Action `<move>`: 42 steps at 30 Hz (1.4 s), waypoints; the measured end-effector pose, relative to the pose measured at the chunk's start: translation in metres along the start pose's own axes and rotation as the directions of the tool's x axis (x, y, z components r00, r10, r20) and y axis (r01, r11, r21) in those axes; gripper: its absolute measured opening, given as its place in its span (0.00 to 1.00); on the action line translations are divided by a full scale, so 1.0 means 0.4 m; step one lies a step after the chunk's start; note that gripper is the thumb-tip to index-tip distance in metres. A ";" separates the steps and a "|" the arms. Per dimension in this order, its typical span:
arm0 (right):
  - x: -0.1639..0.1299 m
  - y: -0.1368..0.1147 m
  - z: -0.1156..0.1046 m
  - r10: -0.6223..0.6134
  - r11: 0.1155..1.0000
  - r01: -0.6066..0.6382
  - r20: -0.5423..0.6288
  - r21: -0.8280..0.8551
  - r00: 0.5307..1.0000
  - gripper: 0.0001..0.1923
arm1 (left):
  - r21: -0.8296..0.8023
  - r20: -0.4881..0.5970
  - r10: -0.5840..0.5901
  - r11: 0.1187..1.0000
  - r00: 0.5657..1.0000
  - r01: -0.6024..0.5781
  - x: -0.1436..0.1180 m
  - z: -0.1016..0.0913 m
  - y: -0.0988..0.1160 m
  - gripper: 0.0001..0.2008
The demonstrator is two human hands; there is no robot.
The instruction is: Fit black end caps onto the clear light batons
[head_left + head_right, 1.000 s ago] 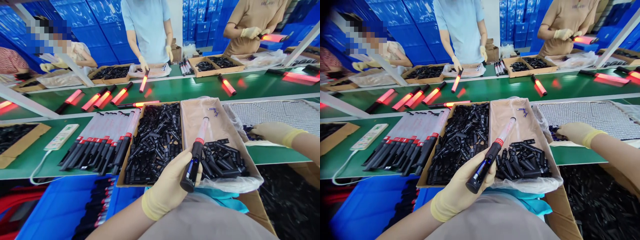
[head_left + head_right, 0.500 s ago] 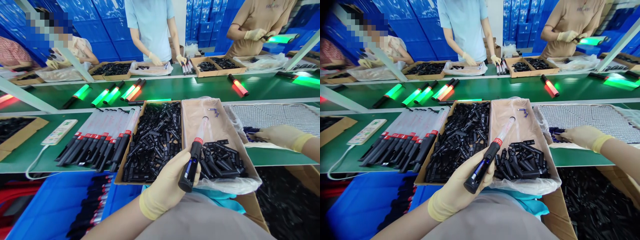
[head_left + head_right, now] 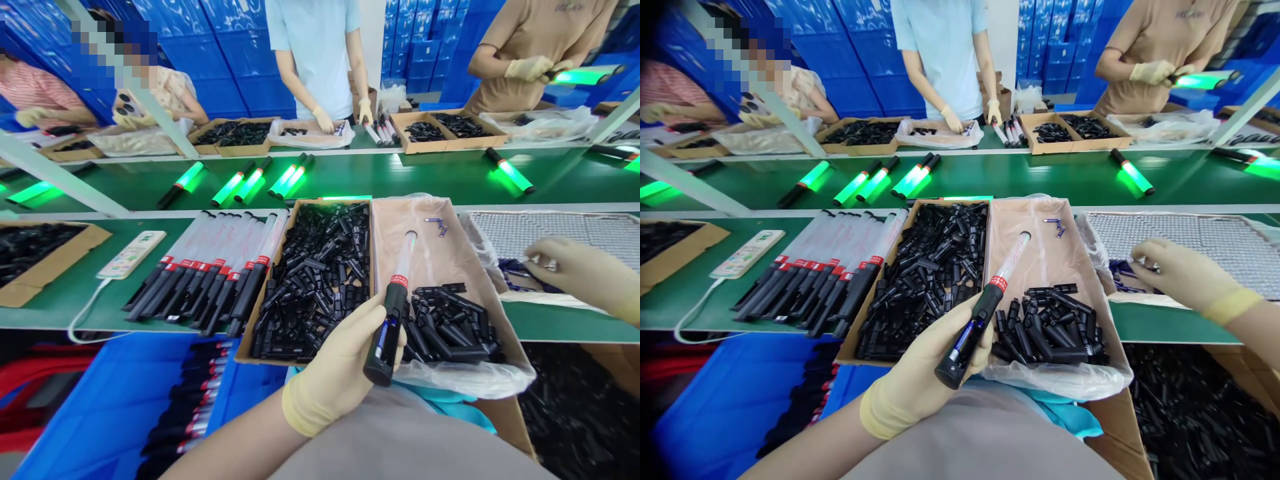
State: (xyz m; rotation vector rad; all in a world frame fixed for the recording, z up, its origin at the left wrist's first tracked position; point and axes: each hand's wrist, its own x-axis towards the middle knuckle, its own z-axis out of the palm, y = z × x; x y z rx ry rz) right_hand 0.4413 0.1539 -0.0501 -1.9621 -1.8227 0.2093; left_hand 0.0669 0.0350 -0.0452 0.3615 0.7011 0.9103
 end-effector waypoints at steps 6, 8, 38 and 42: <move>-0.240 -0.322 0.010 -0.070 0.773 0.038 0.026 0.633 0.997 0.20 | 0.033 0.076 0.095 0.995 0.992 -0.098 0.022 0.014 -0.014 0.20; -0.299 -0.415 0.037 -0.181 0.739 0.085 0.076 0.668 0.981 0.14 | 0.045 0.111 0.136 0.989 0.984 -0.142 0.023 0.017 -0.019 0.20; -0.027 -0.625 0.458 -0.827 0.212 0.968 0.503 -0.134 0.251 0.15 | -0.022 -0.285 0.498 0.851 0.819 -0.525 -0.138 -0.178 0.088 0.20; -0.032 -0.635 0.449 -0.848 0.138 0.985 0.501 -0.108 0.174 0.13 | -0.049 -0.283 0.460 0.870 0.842 -0.491 -0.138 -0.172 0.082 0.19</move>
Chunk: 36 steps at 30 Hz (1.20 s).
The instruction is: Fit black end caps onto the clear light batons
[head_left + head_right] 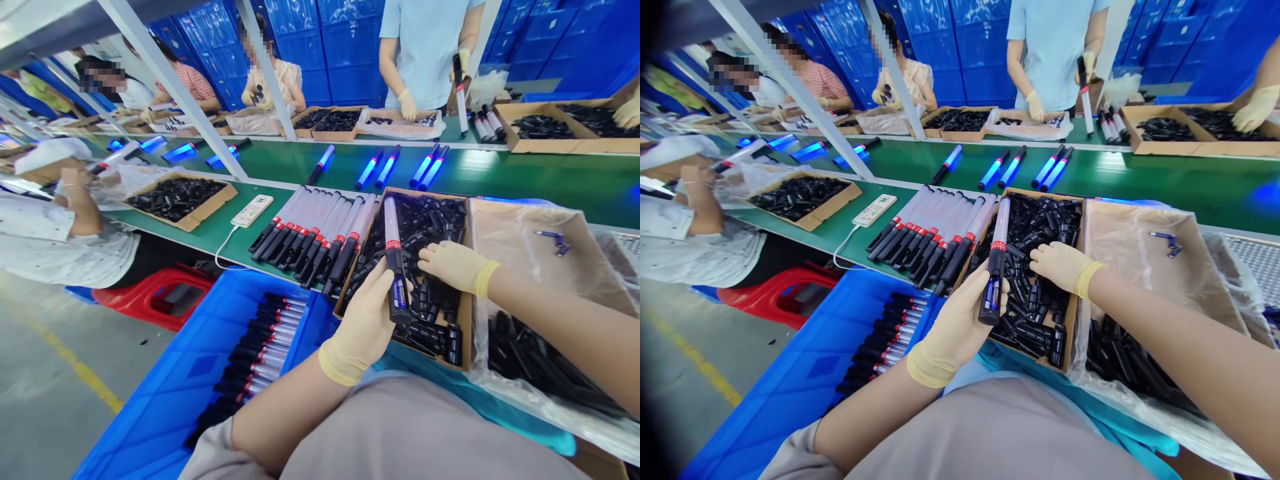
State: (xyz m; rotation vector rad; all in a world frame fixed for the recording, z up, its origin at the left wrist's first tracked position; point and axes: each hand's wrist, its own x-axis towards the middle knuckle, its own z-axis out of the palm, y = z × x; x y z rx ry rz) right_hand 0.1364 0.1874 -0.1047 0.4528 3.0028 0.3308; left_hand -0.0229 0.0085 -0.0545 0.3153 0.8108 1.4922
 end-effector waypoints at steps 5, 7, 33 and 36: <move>-0.070 -0.037 -0.011 -0.017 0.995 0.021 -0.049 0.097 0.999 0.12 | 0.026 0.027 -0.004 1.000 1.000 0.004 0.008 -0.002 0.004 0.20; -0.121 -0.045 -0.005 0.026 0.967 -0.001 -0.097 0.253 0.995 0.15 | 0.037 0.047 0.002 0.999 0.999 -0.004 0.013 -0.006 0.006 0.19; -0.128 -0.075 -0.003 0.367 0.857 -0.314 -0.056 0.409 0.929 0.14 | 0.024 -0.004 0.007 1.000 1.000 -0.007 0.044 -0.018 0.015 0.21; -0.099 -0.129 -0.006 0.308 0.889 -0.267 -0.054 0.371 0.950 0.20 | 0.040 0.020 0.003 0.999 1.000 -0.003 0.043 -0.012 0.013 0.21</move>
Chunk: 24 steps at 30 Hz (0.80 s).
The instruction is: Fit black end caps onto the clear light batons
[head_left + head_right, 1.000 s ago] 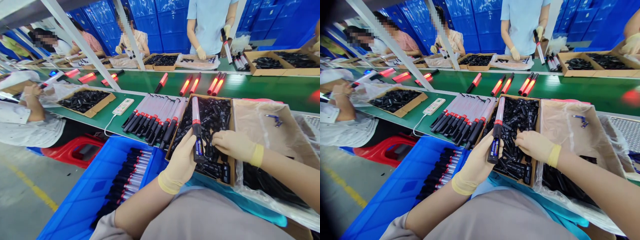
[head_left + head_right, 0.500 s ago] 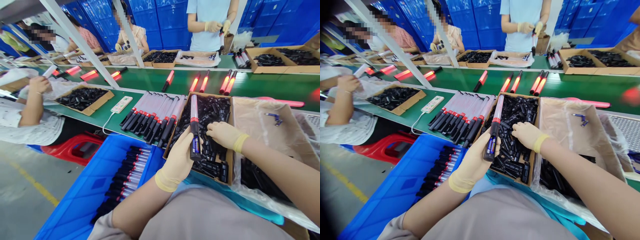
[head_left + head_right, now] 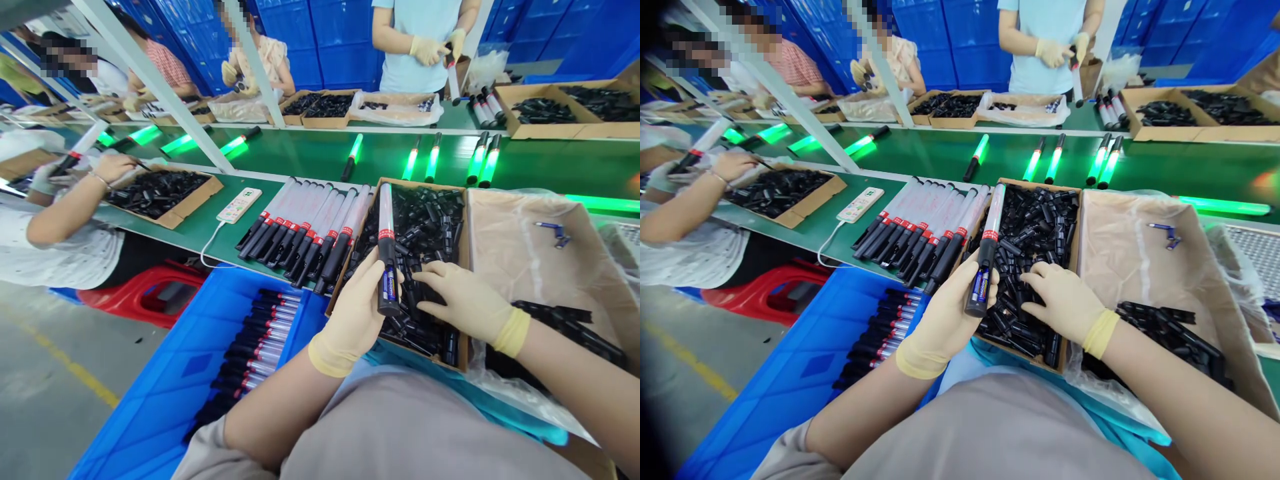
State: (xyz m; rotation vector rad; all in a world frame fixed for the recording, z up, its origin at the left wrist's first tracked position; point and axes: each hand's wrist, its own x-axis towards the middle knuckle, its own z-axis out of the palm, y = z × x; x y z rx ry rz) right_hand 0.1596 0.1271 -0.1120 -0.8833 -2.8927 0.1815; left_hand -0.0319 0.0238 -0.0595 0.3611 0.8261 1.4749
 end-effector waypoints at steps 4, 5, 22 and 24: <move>0.027 -0.050 0.021 0.011 1.000 -0.011 0.037 0.012 0.999 0.16 | 0.020 0.005 -0.004 1.000 1.000 0.003 -0.010 -0.001 -0.003 0.23; 0.030 -0.052 0.019 0.014 0.996 -0.017 0.035 0.093 0.999 0.11 | 0.021 0.012 -0.010 1.000 1.000 0.009 -0.012 -0.003 -0.004 0.24; -0.039 -0.161 -0.178 0.482 0.506 -0.252 -0.028 0.825 0.876 0.15 | 0.005 0.167 -0.176 0.984 0.970 0.178 -0.009 0.049 -0.049 0.24; -0.043 -0.153 -0.176 0.478 0.542 -0.267 -0.031 0.797 0.878 0.14 | 0.005 0.182 -0.162 0.986 0.970 0.164 -0.011 0.050 -0.053 0.22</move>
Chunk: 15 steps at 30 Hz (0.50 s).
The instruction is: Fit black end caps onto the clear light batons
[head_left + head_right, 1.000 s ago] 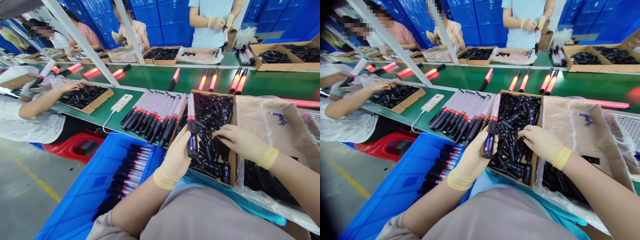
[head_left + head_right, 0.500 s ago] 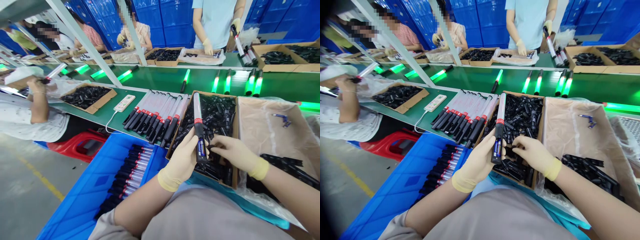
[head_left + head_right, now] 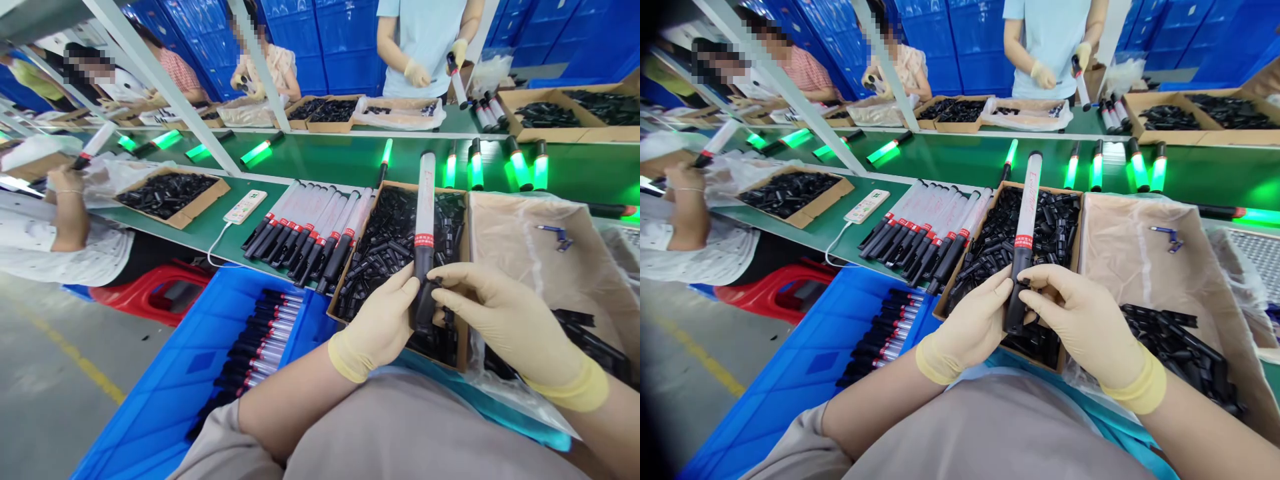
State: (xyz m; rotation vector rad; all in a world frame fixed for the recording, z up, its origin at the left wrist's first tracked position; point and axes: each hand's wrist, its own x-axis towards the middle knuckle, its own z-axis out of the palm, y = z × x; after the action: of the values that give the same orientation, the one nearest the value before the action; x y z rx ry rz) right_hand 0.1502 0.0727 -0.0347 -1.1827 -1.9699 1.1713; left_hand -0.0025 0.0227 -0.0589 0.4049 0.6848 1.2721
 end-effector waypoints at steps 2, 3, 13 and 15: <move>0.000 0.001 -0.011 -0.015 0.999 0.017 0.036 -0.044 0.999 0.13 | 0.000 0.011 0.014 1.000 1.000 -0.014 0.000 -0.001 -0.003 0.21; -0.001 0.001 -0.016 -0.024 0.998 0.027 0.055 -0.063 0.998 0.13 | 0.001 0.016 0.015 1.000 1.000 -0.015 0.000 -0.002 -0.004 0.21; -0.004 0.051 0.004 -0.342 0.878 0.262 -0.144 -0.400 0.928 0.28 | 0.046 0.002 0.019 0.999 1.000 -0.019 0.013 0.006 -0.008 0.18; -0.012 0.058 0.010 -0.291 0.909 0.210 -0.187 -0.359 0.938 0.30 | 0.099 -0.010 0.041 0.994 0.999 -0.040 0.018 0.001 -0.006 0.16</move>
State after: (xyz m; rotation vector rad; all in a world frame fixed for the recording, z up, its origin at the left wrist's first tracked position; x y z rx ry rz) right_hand 0.1588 0.0722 -0.0572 -1.1242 -2.1084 0.5485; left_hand 0.0004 0.0290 -0.0618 0.4946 0.7544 1.2830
